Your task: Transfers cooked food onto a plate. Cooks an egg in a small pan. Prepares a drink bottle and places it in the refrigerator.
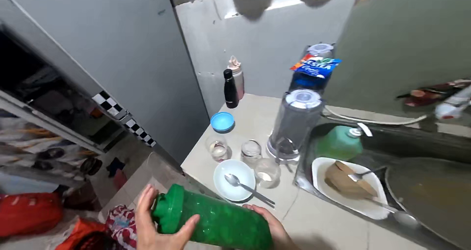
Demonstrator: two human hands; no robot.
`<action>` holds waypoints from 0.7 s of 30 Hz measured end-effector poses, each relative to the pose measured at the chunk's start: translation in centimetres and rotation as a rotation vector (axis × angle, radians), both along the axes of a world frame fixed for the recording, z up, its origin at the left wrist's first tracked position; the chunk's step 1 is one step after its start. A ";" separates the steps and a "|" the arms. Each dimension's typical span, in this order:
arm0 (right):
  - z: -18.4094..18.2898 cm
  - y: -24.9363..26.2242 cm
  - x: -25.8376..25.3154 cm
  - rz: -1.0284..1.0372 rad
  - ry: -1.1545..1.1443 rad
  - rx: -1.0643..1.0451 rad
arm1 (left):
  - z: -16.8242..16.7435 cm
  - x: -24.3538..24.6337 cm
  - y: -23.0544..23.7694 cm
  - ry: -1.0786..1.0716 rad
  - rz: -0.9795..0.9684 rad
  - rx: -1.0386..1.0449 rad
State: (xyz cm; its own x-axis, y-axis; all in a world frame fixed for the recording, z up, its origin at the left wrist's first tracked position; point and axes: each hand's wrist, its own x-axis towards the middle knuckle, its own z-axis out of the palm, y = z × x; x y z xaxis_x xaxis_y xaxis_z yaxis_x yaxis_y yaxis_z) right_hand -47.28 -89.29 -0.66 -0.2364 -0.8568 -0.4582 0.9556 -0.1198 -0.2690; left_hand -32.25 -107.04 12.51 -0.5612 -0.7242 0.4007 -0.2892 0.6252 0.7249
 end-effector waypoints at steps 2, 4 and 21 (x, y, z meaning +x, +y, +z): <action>0.3 -2.0 0.2 0.035 0.022 -0.050 | -0.7 1.4 -1.6 0.120 0.078 0.036; 0.5 -3.4 0.5 0.047 0.062 -0.074 | -1.0 2.3 -2.4 0.207 0.102 0.062; -1.9 -9.0 2.2 0.138 0.106 0.195 | -5.7 2.7 -5.6 0.287 0.334 0.263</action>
